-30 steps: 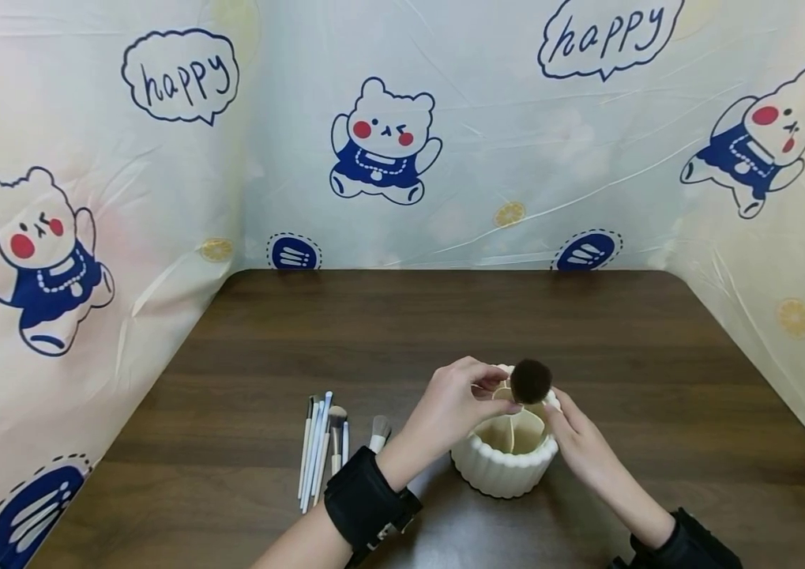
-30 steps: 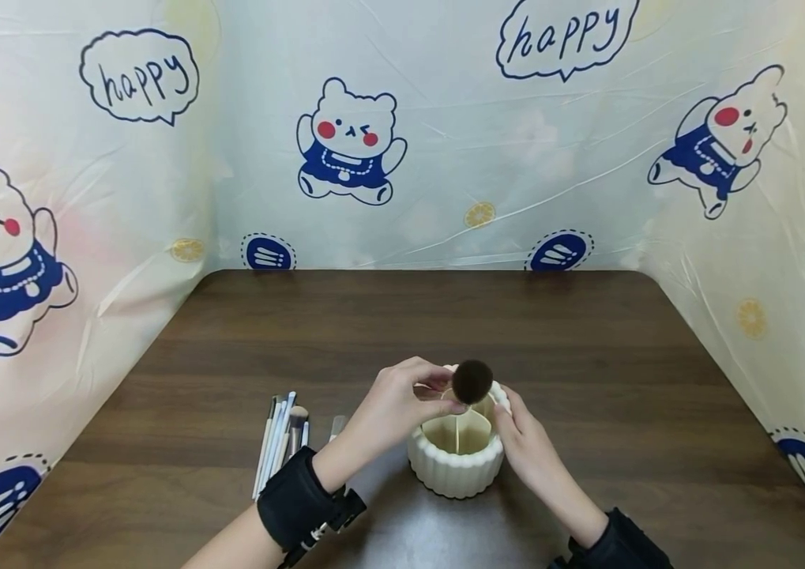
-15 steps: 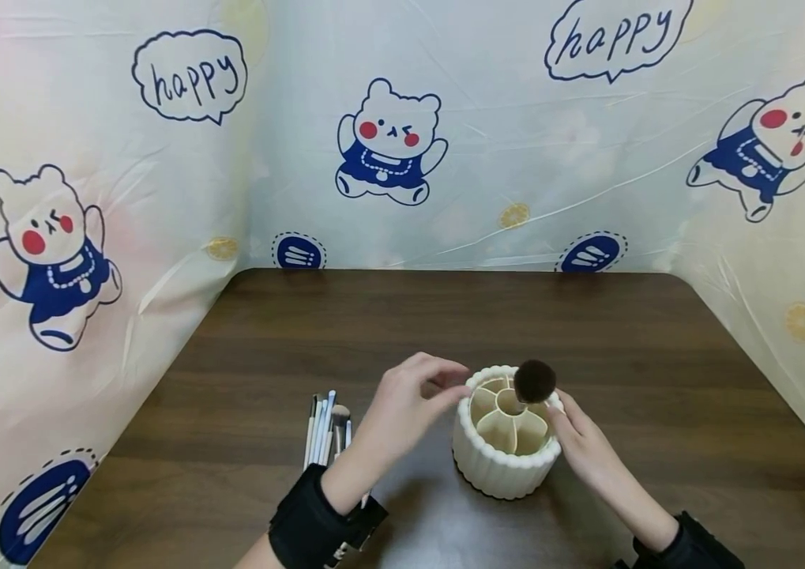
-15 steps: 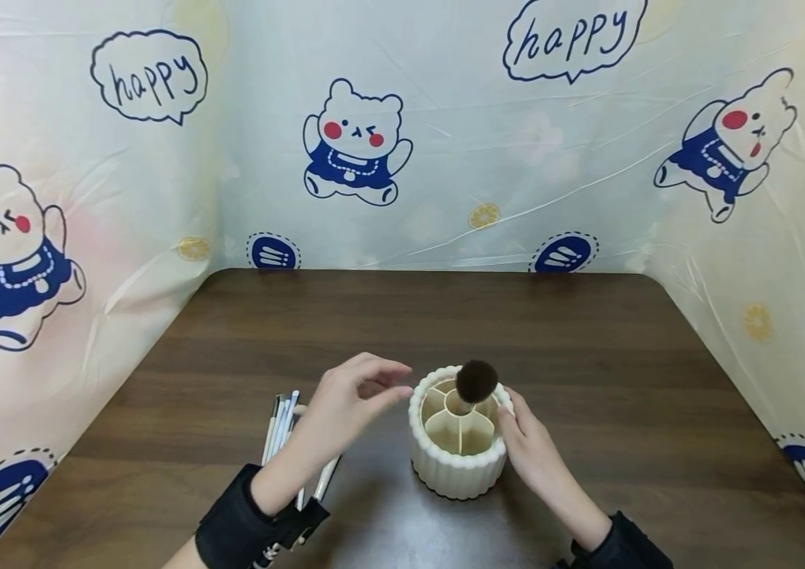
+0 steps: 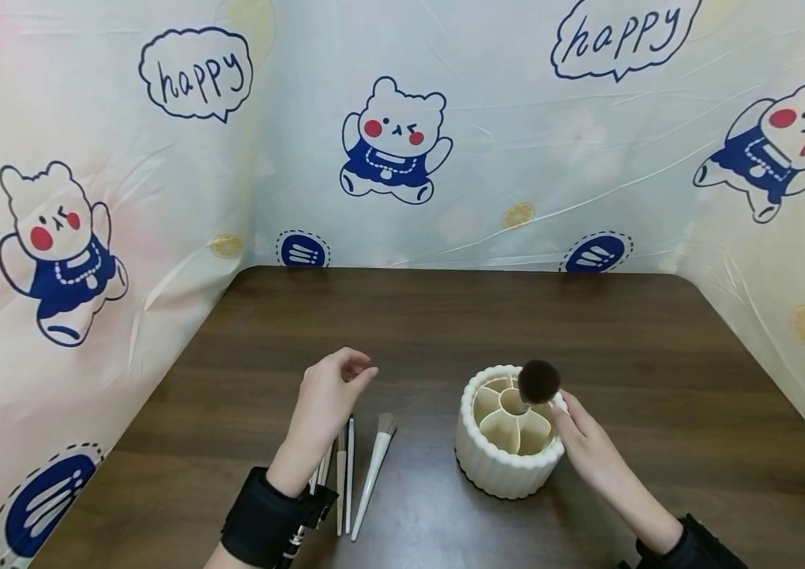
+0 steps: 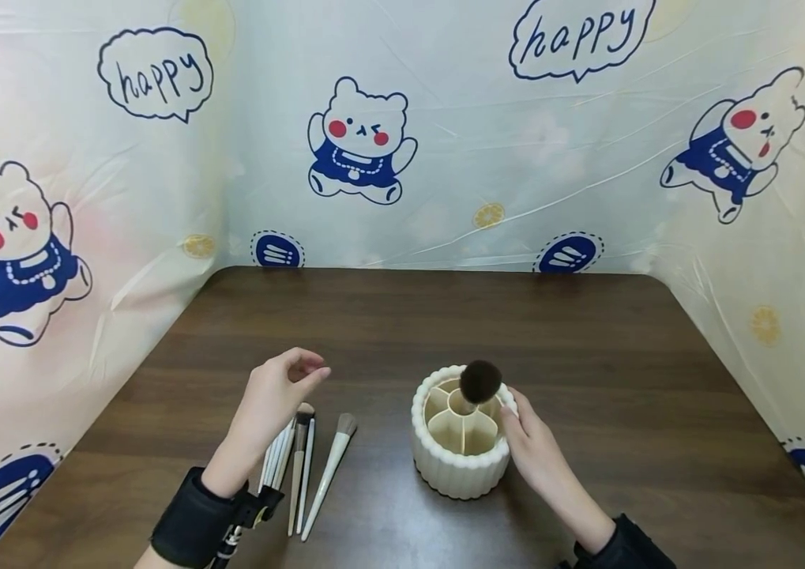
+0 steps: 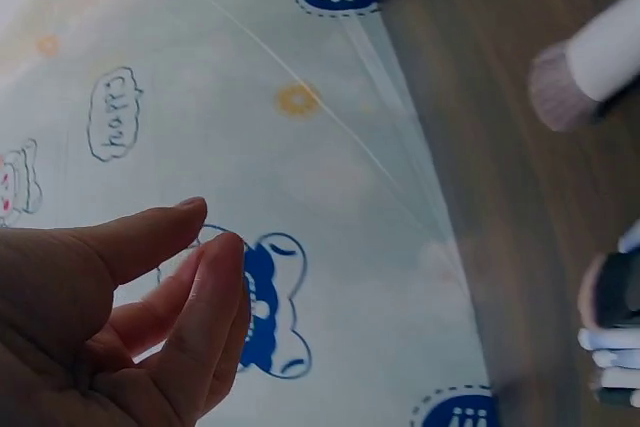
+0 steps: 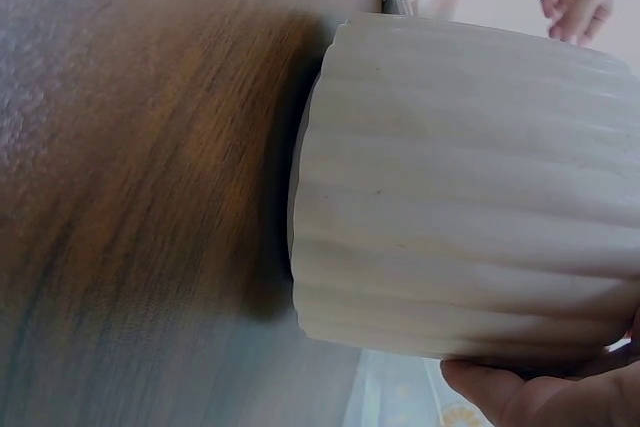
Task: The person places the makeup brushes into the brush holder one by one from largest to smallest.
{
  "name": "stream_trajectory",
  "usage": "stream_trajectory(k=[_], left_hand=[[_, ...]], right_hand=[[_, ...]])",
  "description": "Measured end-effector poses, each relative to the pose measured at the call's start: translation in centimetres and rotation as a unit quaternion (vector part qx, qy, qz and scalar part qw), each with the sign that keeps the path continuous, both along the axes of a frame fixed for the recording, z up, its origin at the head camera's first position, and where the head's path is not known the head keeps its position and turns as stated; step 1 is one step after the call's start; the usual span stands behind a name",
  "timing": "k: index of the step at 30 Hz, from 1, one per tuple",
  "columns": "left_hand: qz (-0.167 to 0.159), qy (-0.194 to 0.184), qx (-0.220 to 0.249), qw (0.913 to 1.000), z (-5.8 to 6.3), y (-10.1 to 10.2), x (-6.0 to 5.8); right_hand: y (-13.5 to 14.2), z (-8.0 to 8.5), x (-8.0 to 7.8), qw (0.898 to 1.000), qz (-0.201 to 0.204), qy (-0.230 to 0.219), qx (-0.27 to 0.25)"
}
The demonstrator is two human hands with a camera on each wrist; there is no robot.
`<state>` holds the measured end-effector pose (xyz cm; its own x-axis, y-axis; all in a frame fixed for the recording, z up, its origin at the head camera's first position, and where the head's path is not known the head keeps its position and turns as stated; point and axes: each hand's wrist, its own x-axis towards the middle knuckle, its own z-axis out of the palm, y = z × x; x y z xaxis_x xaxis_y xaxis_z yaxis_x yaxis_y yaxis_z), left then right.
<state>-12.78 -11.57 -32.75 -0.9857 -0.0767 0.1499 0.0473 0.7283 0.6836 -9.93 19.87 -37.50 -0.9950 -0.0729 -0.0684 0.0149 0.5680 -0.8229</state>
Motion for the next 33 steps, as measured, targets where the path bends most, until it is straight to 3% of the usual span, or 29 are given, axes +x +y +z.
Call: stream_trajectory(k=[11, 18, 33], left_hand=[[0.026, -0.08, -0.078, 0.9934, -3.4, -2.9, -0.4], [0.024, -0.115, -0.077, 0.9901, -5.4, -3.7, -0.5], [0.026, -0.116, -0.15, 0.9815, -6.4, -3.2, -0.2]], right_hand=[[-0.1, 0.1, -0.1, 1.0, -0.001, -0.012, 0.006], [-0.2, 0.2, 0.0, 1.0, 0.001, -0.01, -0.006], [0.0, 0.2, 0.0, 1.0, 0.001, -0.017, -0.004]])
